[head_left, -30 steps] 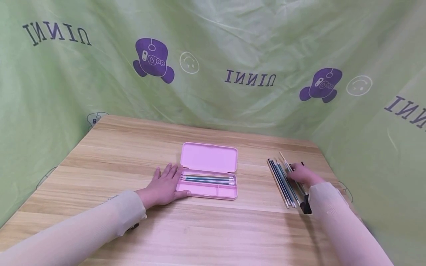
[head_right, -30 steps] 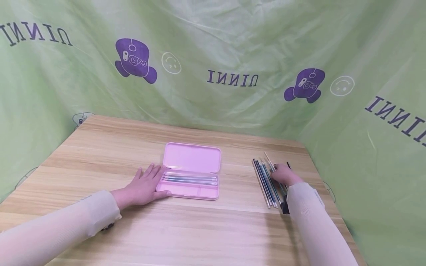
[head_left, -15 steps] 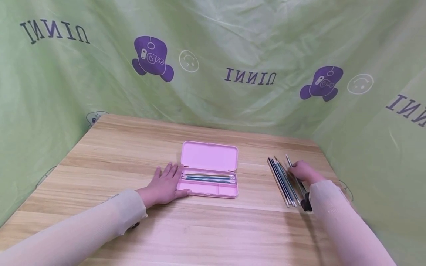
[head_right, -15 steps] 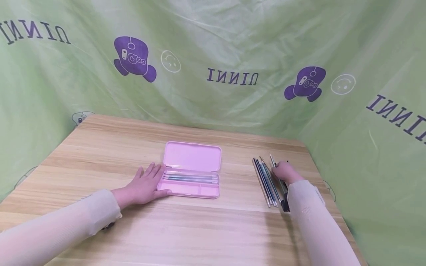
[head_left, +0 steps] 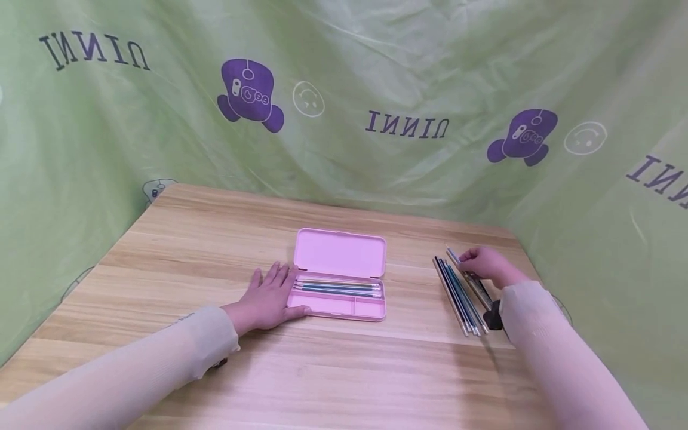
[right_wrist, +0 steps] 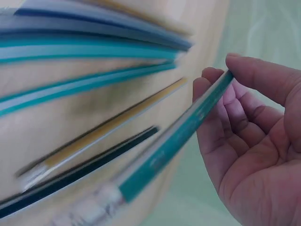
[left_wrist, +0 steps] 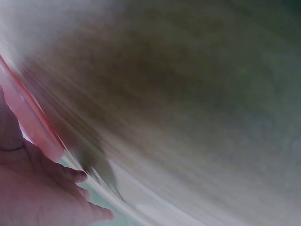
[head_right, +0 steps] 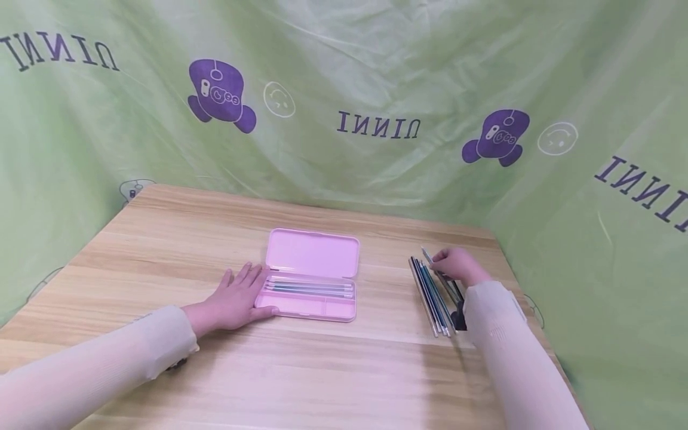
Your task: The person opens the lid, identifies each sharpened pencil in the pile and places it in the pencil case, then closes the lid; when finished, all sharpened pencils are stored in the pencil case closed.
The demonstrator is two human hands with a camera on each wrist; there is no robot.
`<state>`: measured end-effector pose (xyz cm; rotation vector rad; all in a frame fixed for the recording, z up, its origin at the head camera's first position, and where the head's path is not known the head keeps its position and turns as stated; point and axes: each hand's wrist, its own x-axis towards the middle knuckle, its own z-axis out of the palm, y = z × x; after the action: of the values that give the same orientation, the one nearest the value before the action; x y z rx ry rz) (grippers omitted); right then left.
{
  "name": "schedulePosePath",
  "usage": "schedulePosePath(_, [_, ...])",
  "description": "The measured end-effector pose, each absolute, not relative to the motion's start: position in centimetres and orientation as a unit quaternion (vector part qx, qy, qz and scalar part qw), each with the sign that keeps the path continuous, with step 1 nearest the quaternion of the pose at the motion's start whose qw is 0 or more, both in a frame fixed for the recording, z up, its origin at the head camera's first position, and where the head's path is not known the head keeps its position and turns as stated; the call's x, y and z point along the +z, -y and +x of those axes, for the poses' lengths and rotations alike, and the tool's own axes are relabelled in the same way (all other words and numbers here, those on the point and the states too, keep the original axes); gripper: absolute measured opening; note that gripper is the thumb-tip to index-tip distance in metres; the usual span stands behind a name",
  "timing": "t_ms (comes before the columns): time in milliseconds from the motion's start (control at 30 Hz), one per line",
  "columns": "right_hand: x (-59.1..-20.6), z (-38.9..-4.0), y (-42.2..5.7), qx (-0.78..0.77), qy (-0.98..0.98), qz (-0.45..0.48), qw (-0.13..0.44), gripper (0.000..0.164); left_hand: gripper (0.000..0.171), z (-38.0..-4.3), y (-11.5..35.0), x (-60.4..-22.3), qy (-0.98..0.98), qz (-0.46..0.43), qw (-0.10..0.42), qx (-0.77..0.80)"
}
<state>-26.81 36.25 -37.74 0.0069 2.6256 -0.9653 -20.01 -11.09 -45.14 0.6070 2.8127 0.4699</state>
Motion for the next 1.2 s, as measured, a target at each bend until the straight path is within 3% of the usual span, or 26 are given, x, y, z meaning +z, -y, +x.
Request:
schedulePosePath(467, [-35.4, -28.5, -26.1, -0.377, -0.888, -0.110, 0.238, 0.030, 0.102, -20.3, 11.3, -46.2, -0.961, 0.211, 0.089, 0.156])
schedulePosePath(800, [-34.9, -29.1, -19.5, -0.321, -0.885, -0.183, 0.284, 0.025, 0.099, -19.8, 11.0, -44.7, -0.961, 0.205, 0.108, 0.149])
schedulePosePath(1200, [-36.9, -29.6, -13.8, -0.198, -0.895, -0.292, 0.273, 0.021, 0.099, -19.8, 11.0, -45.0, -0.965, 0.202, 0.096, 0.136])
